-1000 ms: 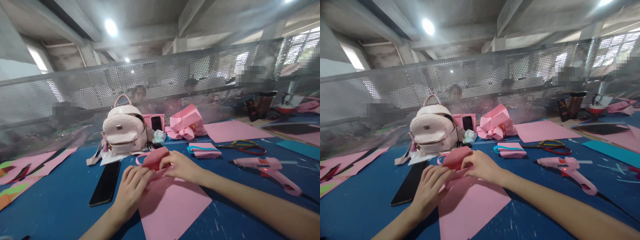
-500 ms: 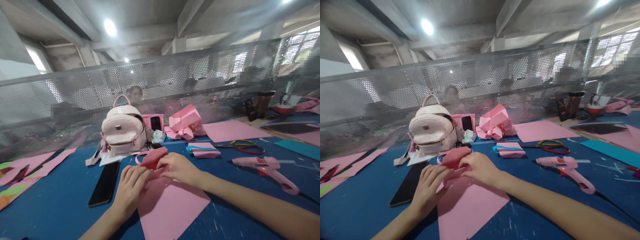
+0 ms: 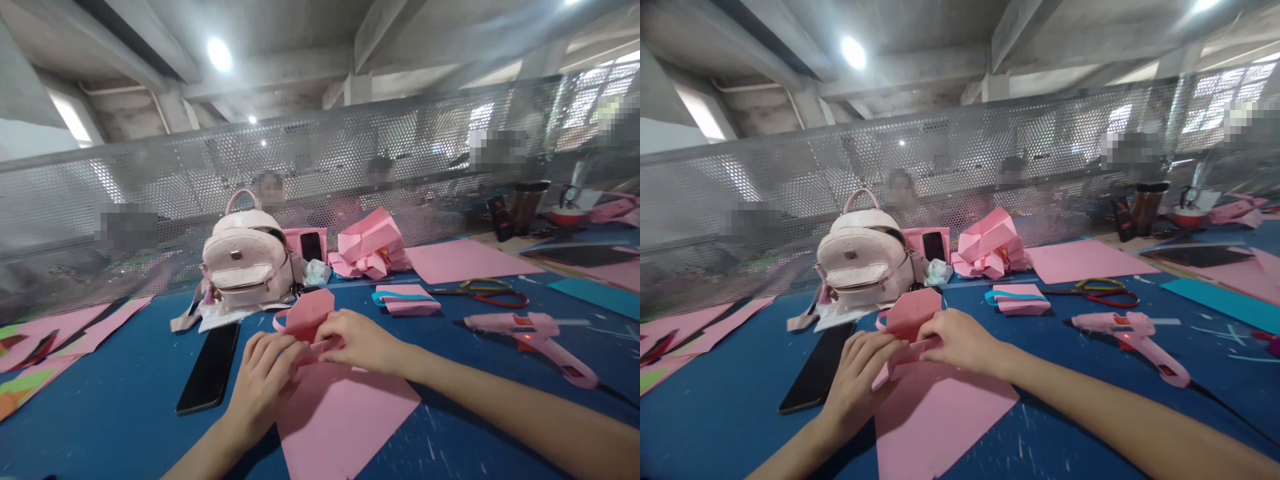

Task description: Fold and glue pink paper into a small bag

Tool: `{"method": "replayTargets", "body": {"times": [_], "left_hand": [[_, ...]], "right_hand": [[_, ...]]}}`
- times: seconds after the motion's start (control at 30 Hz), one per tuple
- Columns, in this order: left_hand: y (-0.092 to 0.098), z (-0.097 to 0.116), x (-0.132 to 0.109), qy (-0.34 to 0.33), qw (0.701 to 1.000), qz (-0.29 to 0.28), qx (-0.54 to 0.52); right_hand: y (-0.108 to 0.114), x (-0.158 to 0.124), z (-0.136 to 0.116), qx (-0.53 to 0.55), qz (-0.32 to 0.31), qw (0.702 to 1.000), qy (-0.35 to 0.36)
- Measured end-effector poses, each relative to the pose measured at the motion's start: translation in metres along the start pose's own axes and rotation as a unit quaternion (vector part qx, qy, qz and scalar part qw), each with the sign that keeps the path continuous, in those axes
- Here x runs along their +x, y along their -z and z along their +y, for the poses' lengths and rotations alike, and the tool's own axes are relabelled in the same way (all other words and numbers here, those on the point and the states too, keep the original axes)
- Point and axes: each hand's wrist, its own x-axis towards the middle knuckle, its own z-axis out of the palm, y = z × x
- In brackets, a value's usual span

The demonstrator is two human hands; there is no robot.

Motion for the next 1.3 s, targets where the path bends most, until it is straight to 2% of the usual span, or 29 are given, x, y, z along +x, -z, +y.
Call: {"method": "replayTargets", "body": {"times": [0.23, 0.7, 1.3], "left_hand": [[-0.001, 0.002, -0.002, 0.005, 1.0, -0.007, -0.024], [0.001, 0.012, -0.001, -0.023, 1.0, 0.014, 0.007], [0.002, 0.013, -0.002, -0.044, 0.998, 0.025, -0.033]], "right_hand": [[0.0, -0.001, -0.004, 0.033, -0.003, 0.999, 0.002], [-0.004, -0.003, -0.012, 0.117, -0.01, 0.993, -0.002], [-0.012, -0.006, -0.017, 0.188, 0.015, 0.982, 0.007]]}}
